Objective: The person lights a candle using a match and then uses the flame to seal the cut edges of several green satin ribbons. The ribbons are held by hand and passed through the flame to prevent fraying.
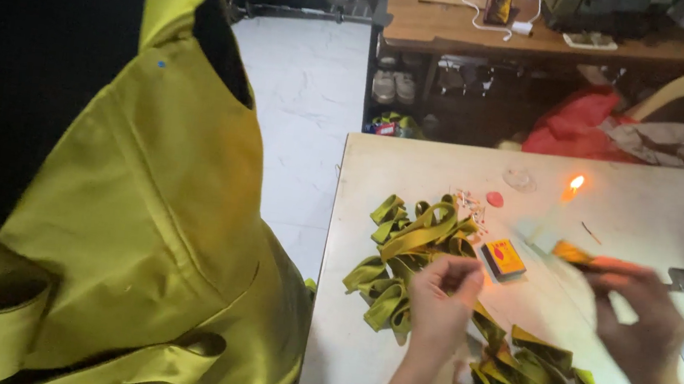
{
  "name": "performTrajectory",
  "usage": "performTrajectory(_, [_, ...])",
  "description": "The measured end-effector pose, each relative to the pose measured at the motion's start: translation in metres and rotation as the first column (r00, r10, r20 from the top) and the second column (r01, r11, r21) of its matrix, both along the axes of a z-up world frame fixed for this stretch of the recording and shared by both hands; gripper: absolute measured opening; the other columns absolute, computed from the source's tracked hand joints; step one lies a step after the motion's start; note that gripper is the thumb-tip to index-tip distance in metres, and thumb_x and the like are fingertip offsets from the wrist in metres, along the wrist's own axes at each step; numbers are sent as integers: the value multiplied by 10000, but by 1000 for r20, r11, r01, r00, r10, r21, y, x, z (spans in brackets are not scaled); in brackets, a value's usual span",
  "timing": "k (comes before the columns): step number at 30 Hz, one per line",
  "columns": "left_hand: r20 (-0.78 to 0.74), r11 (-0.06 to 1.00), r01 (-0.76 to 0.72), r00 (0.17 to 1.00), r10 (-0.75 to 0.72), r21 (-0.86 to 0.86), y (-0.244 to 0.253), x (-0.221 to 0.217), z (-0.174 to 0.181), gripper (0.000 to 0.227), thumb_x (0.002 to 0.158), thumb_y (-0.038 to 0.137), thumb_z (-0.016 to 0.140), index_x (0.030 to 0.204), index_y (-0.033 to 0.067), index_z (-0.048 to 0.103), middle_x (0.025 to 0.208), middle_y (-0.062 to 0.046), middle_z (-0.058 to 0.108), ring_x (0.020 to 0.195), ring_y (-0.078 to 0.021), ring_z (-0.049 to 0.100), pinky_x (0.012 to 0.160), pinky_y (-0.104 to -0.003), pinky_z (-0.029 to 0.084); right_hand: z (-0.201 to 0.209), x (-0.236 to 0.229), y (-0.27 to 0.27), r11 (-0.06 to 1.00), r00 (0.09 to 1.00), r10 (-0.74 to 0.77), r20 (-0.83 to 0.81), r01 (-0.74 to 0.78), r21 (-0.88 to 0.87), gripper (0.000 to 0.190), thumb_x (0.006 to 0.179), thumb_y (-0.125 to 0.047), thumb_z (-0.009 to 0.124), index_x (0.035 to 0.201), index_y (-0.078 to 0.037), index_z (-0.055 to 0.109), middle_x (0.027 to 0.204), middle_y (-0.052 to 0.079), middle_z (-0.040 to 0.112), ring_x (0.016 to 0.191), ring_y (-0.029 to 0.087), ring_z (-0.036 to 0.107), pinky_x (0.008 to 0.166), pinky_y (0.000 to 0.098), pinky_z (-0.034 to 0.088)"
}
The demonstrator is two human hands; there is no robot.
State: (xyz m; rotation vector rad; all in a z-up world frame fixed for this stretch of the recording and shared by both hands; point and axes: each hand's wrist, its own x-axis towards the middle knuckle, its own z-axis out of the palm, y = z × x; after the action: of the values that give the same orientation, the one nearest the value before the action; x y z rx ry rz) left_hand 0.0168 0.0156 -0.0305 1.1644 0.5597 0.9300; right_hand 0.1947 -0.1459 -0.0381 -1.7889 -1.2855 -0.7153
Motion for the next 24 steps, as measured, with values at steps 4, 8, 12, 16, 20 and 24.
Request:
performTrajectory(4, [-4, 989, -12, 1000, 12, -145, 6, -8, 9, 94, 893, 49, 748, 983, 58, 772, 850, -32, 726, 732, -95, 614, 672, -223, 524, -18, 49, -33, 975, 934, -183, -308, 133, -179, 193, 921, 74, 729, 1041, -58, 802, 1144, 102, 722, 923, 180, 650, 868, 286, 495])
performTrajectory(8, [-41, 991, 24, 999, -29, -128, 3, -2, 7, 108, 894, 18, 727, 984, 61, 768, 871, -42, 724, 754, -112, 618, 695, -223, 532, -48, 75, -55, 927, 998, 39, -46, -53, -372, 329, 792, -204, 768, 1118, -248, 772, 1333, 41, 704, 1373, 337, 594, 1205, 519, 414])
performTrajectory(12, [-188, 994, 93, 977, -101, -51, -3, -2, 11, 150, 885, 130, 726, 1017, 92, 784, 877, -9, 727, 778, -99, 631, 738, -247, 549, -69, 31, -61, 819, 851, 59, -521, -339, -462, 313, 761, -377, 808, 1022, -216, 871, 1028, -43, 821, 935, 109, 833, 923, 277, 616])
performTrajectory(16, [-299, 990, 138, 945, -133, -3, -12, -6, 29, 141, 902, 111, 706, 1025, 89, 771, 893, -26, 727, 791, -109, 634, 721, -233, 556, -64, 25, -51, 810, 878, -32, -478, -258, -526, 131, 816, -337, 761, 849, -229, 825, 1012, -73, 808, 941, 110, 803, 875, 278, 616])
performTrajectory(20, [-295, 987, 161, 944, -150, 15, -15, 2, 14, 120, 890, 144, 721, 998, 120, 768, 879, 10, 722, 774, -84, 628, 735, -229, 552, -12, 11, -40, 863, 816, -64, -575, -243, -442, 115, 783, -177, 792, 892, -191, 828, 954, -65, 917, 836, 80, 861, 811, 258, 672])
performTrajectory(24, [-268, 952, 306, 917, -297, -9, -19, -3, 28, 200, 907, 121, 739, 1106, 111, 758, 1003, -19, 747, 860, -105, 653, 805, -240, 577, 23, -15, -32, 929, 888, 116, -445, -256, -267, 117, 808, -115, 750, 921, -145, 752, 1116, -16, 840, 990, 98, 820, 895, 272, 622])
